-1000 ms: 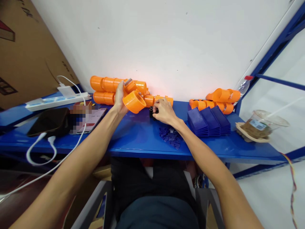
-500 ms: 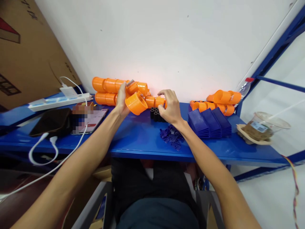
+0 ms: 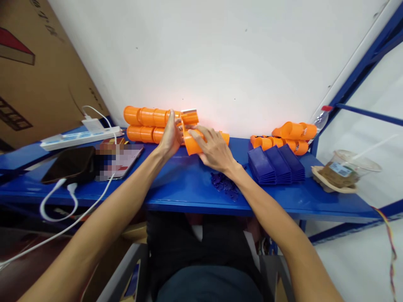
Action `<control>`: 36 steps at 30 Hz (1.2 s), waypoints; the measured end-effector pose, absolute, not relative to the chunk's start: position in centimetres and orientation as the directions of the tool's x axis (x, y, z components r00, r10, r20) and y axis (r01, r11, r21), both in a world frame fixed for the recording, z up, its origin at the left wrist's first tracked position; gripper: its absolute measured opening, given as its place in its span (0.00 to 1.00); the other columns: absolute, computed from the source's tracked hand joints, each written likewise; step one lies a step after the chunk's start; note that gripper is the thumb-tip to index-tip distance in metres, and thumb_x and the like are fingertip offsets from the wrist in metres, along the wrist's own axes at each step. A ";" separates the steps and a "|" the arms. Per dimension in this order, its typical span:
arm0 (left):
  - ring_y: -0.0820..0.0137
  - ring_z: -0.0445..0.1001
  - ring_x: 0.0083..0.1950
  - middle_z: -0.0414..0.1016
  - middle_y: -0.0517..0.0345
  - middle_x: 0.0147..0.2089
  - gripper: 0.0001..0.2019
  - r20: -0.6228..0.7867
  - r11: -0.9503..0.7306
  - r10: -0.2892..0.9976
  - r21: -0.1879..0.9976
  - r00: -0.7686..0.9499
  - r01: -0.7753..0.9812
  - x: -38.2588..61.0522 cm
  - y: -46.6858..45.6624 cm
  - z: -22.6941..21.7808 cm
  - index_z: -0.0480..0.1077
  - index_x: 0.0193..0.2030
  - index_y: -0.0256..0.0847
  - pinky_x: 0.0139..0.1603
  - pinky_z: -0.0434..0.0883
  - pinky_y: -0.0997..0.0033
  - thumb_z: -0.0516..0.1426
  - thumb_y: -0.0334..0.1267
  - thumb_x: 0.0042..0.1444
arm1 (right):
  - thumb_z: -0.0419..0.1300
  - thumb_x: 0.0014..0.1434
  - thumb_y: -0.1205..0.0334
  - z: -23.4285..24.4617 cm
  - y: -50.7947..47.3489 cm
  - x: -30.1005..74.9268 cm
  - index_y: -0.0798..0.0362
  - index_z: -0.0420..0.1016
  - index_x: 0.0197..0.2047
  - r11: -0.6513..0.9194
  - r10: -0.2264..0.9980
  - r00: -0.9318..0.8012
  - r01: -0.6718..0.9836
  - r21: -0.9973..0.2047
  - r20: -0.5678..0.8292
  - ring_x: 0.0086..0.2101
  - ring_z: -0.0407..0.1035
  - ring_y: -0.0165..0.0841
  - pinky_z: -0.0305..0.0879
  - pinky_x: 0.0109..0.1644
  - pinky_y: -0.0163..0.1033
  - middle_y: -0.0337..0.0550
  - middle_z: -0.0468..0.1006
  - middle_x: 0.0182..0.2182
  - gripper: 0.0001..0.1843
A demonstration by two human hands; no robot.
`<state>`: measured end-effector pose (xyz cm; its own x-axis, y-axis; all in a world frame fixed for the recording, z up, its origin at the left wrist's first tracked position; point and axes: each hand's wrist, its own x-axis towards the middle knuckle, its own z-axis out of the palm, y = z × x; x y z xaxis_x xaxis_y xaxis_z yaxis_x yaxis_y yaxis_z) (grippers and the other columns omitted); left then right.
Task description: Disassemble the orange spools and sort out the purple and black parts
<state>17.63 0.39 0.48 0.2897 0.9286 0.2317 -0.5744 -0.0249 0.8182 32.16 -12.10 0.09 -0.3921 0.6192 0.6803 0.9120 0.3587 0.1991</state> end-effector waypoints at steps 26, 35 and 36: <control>0.76 0.66 0.18 0.63 0.66 0.19 0.20 0.122 -0.068 0.992 0.718 0.030 -0.692 16.0 0.1 2.3 0.67 0.32 0.40 0.22 0.63 0.78 0.56 0.54 0.68 | 0.74 0.47 0.62 5.7 -0.7 37.0 0.56 0.75 0.65 0.092 0.915 0.034 0.952 -0.290 0.402 0.51 0.75 0.46 0.71 0.57 0.48 0.52 0.81 0.57 0.40; 0.75 0.67 0.19 0.65 0.65 0.20 0.19 0.185 -0.103 0.982 0.712 0.044 -0.694 16.7 1.5 1.1 0.68 0.34 0.40 0.22 0.65 0.77 0.57 0.54 0.67 | 0.73 0.49 0.60 4.3 1.4 38.0 0.58 0.70 0.68 0.099 0.905 0.031 0.955 -0.280 0.424 0.55 0.74 0.47 0.69 0.59 0.47 0.57 0.76 0.63 0.44; 0.75 0.68 0.19 0.65 0.65 0.21 0.19 0.201 -0.111 0.978 0.711 0.050 -0.695 16.8 2.0 0.7 0.68 0.35 0.40 0.23 0.65 0.77 0.57 0.55 0.66 | 0.73 0.50 0.60 4.0 1.7 38.5 0.58 0.69 0.69 0.105 0.897 0.022 0.959 -0.262 0.441 0.56 0.73 0.47 0.68 0.60 0.47 0.57 0.75 0.63 0.44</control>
